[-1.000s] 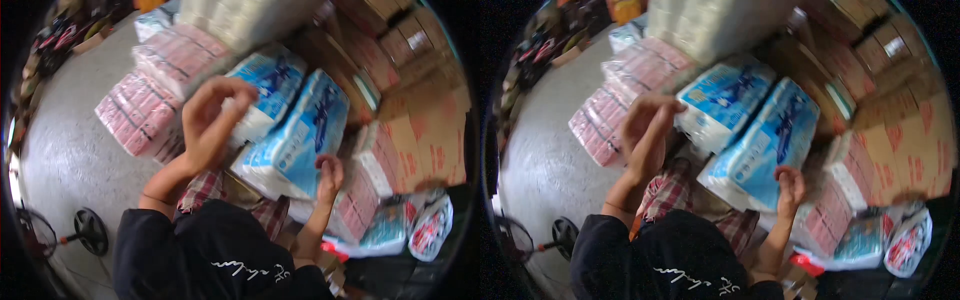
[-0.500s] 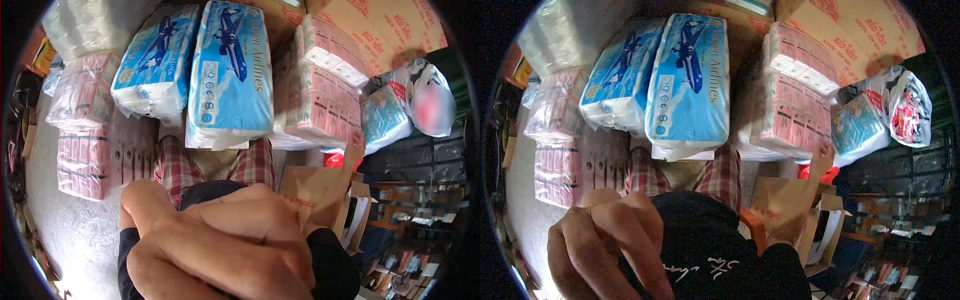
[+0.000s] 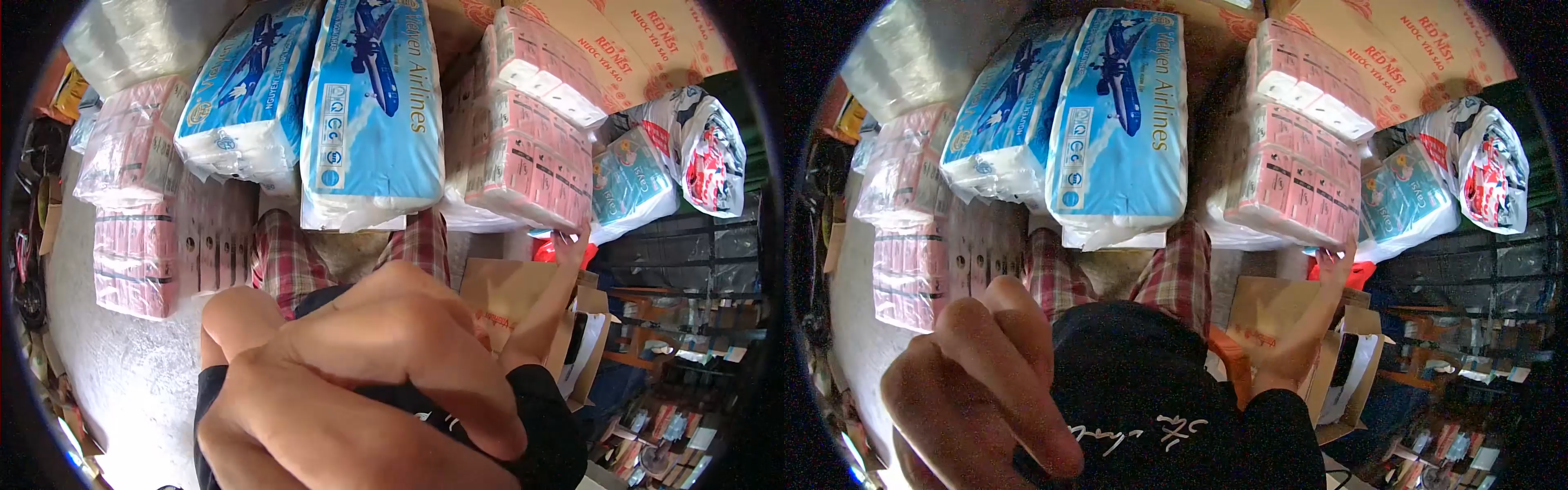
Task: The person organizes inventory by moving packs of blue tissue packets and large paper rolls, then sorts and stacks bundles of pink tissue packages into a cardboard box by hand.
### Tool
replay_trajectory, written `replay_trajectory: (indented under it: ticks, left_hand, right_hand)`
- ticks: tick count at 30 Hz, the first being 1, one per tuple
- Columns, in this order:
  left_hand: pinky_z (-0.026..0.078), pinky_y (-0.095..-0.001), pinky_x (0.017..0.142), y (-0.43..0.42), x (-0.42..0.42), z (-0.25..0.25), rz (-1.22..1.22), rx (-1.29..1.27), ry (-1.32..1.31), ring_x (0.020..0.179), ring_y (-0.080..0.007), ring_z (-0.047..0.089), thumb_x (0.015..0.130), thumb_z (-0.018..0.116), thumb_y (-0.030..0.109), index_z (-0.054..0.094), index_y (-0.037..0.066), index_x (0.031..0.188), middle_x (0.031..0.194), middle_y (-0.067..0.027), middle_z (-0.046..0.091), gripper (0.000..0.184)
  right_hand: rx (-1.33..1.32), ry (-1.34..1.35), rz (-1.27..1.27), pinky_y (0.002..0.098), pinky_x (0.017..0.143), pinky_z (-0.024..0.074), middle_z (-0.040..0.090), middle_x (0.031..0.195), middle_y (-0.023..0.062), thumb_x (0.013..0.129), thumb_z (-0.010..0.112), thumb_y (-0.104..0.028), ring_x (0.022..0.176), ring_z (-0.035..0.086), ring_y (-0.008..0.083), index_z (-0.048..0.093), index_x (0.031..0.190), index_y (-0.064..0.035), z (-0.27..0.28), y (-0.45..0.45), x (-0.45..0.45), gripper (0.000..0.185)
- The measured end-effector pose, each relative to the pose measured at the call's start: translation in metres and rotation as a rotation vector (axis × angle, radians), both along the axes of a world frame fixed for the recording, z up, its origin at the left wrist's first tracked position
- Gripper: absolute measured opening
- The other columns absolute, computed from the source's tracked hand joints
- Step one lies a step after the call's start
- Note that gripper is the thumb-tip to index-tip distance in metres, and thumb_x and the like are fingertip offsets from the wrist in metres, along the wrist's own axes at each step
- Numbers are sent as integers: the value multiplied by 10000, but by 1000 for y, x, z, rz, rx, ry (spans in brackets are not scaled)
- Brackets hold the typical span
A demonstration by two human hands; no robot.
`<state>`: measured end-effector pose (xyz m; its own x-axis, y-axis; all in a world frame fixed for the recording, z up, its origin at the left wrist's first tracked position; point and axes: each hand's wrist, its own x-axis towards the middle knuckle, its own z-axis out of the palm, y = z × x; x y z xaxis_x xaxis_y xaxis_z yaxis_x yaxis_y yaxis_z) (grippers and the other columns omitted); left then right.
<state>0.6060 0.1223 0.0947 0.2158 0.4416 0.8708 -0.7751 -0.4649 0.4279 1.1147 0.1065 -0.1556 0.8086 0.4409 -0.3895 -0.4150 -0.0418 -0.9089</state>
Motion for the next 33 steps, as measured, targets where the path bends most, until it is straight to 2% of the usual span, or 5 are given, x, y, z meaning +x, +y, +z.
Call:
replay_trajectory:
  ticks: [5,16,22,30,33]
  left_hand:
    - [411,-260,676,6,1,-8,63,63,-49,853,-200,534,739,735,195,682,180,765,865,21,589,61]
    - [410,-253,673,-13,-6,-10,48,-56,-124,921,-211,501,721,751,223,692,242,848,1052,-15,502,142]
    - [408,-281,677,-16,-10,-26,138,-203,-146,813,-226,532,757,711,208,658,210,791,926,-55,532,62]
    - [427,-284,790,29,-7,-116,40,-539,494,914,-166,523,761,738,190,580,34,1123,1025,-76,551,425]
    - [435,-254,761,26,11,-152,-63,-688,439,899,-138,514,746,759,278,538,24,1183,1034,-65,538,551]
  right_hand:
    - [-192,134,771,450,916,395,485,1203,129,733,586,-649,1089,479,260,418,1275,-144,14,-33,22,760]
    - [33,109,396,399,699,498,558,1172,105,805,562,-555,945,579,268,437,1273,-128,25,-11,-35,646]
    - [259,249,551,201,371,244,609,859,30,796,580,-531,576,482,118,552,1044,-137,32,-24,-65,466]
    - [332,12,228,400,695,485,535,1227,100,813,536,-388,995,574,272,510,1224,-91,70,-44,-112,508]
    - [265,-610,147,416,694,470,550,1189,87,784,557,-424,994,557,277,518,1196,-93,76,-44,-117,529]
